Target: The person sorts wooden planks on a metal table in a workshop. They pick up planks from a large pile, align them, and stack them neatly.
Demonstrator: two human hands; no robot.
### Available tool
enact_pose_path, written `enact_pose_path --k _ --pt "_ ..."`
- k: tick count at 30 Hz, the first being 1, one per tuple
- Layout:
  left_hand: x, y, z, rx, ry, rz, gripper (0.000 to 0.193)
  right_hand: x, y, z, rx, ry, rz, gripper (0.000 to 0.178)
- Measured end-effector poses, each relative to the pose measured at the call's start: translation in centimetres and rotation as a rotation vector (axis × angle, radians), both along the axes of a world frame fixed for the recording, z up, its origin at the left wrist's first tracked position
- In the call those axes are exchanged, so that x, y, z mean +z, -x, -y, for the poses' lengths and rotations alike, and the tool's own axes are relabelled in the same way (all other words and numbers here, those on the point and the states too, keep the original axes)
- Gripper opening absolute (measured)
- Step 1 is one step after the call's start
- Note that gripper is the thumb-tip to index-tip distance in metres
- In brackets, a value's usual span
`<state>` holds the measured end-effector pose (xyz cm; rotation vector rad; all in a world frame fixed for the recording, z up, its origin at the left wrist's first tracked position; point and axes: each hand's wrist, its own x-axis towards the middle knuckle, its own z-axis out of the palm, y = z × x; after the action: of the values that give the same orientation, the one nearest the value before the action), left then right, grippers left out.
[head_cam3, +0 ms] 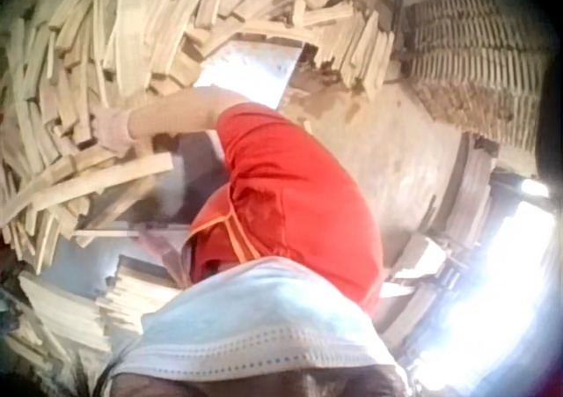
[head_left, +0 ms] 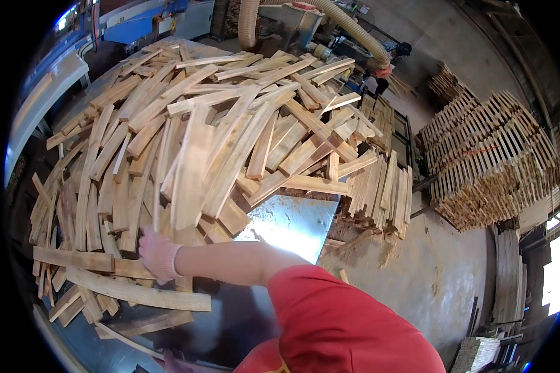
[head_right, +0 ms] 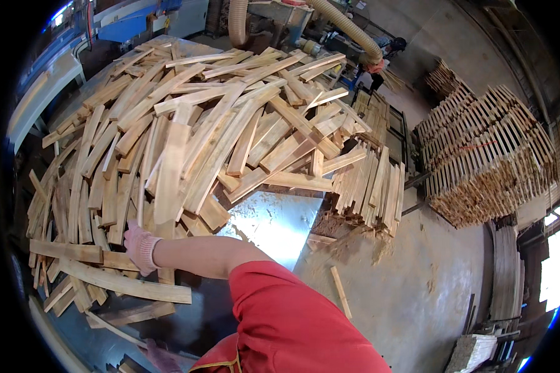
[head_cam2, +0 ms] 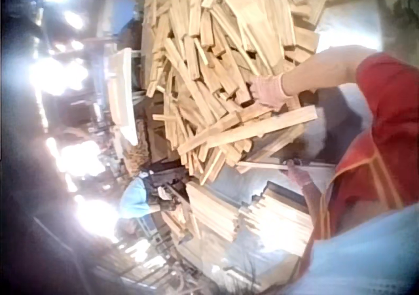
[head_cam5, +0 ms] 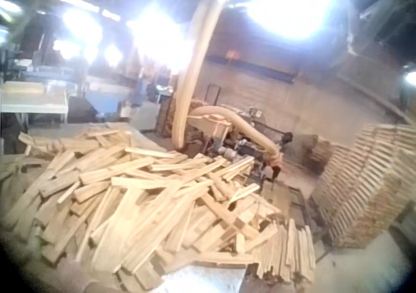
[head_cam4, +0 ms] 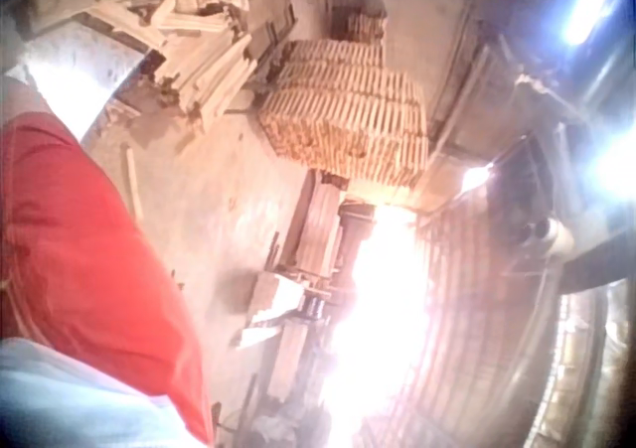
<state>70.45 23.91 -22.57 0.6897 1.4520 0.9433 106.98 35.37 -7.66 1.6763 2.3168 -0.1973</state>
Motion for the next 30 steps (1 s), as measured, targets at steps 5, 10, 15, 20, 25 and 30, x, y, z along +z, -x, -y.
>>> enact_pose_path --k 5,10,15,20,25,30 --pt "0.2 -1.4 -1.5 -0.073 0.044 0.322 0.051 1.2 3.3 4.4 -0.104 0.029 0.081 0.072" --pt "-1.2 5.6 2.8 -0.160 -0.125 0.075 0.052 -1.4 9.3 4.2 -0.489 -0.202 -0.303 0.072" --pt "-5.3 16.5 10.6 0.068 -0.357 -0.239 0.056 -5.5 11.5 4.6 -0.682 -0.360 -0.637 0.048" --pt "2.2 21.6 19.2 -0.368 -0.227 -1.419 0.064 -4.7 15.7 11.5 -0.777 -0.053 -0.776 0.068" --pt "7.8 14.7 15.7 -0.346 -0.233 -1.303 0.074 -1.8 22.1 18.8 -0.782 0.118 -1.251 0.089" --pt "9.2 6.4 11.6 -0.311 0.062 -0.115 0.066 -5.2 22.2 26.8 -0.168 0.640 -1.008 0.091"
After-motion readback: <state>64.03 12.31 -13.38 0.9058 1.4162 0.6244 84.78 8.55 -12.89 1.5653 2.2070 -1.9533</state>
